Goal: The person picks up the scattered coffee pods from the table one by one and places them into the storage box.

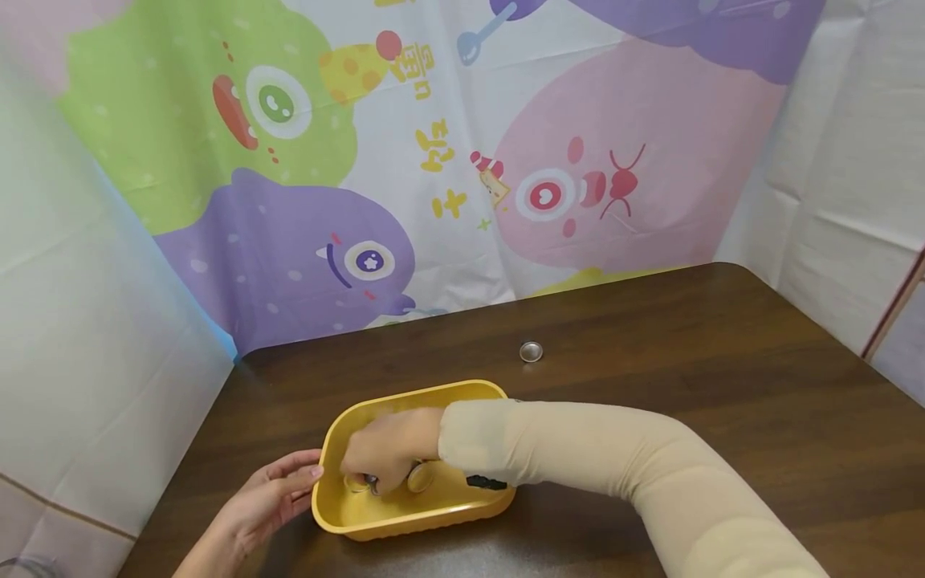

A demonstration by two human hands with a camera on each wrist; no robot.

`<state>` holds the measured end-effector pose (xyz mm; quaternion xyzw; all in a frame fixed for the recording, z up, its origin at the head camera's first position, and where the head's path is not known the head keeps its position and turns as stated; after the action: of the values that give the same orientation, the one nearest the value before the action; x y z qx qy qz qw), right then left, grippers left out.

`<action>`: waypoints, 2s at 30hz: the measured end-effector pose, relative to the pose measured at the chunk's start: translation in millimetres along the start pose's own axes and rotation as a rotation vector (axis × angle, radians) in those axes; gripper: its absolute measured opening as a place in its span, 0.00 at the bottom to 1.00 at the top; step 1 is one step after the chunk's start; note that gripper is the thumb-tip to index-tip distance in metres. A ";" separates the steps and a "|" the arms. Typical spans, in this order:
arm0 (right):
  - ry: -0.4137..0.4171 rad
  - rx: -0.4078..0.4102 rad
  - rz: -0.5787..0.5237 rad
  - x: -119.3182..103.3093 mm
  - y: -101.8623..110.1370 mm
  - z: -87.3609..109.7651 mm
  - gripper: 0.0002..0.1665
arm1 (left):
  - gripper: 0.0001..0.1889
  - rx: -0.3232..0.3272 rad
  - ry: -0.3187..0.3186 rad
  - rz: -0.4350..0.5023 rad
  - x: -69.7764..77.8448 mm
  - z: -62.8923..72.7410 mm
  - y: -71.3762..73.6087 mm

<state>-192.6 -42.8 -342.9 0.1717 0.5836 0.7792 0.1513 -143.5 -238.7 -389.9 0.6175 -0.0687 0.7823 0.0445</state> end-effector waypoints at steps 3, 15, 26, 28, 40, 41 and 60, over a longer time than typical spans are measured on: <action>0.049 -0.004 0.014 1.1 -1.5 -3.4 0.03 | 0.18 -0.005 0.000 0.002 0.6 -0.4 0.5; 0.161 0.017 0.058 3.4 -7.9 -7.7 0.10 | 0.15 -0.017 0.002 0.007 1.3 -0.4 1.2; 0.154 0.022 0.068 1.7 -5.3 -6.6 0.09 | 0.20 -0.020 -0.002 -0.012 3.8 1.7 1.7; 0.161 0.027 0.039 2.9 -4.2 -5.2 0.09 | 0.19 -0.019 -0.005 -0.010 3.6 1.5 1.8; 0.039 0.092 -0.099 36.7 8.9 25.7 0.14 | 0.18 0.012 0.000 -0.020 2.0 1.8 2.7; 0.024 0.114 -0.115 42.6 9.5 30.3 0.14 | 0.19 0.017 0.001 -0.023 2.4 1.7 2.3; -0.281 0.317 -0.364 145.0 -24.2 101.0 0.13 | 0.19 0.022 -0.012 -0.034 5.3 0.1 3.5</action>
<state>-276.8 113.6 -326.7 0.1919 0.6929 0.6066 0.3394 -145.2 -242.3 -384.9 0.6235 -0.0497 0.7786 0.0506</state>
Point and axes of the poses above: each hand's wrist, its own z-axis away from the middle knuckle, its own y-axis out of the back of the hand, x = y × z, the point moved 1 cm from there along -z, towards the middle knuckle, and after that the axes turned 11 degrees about -y, right-handed, at the moved point
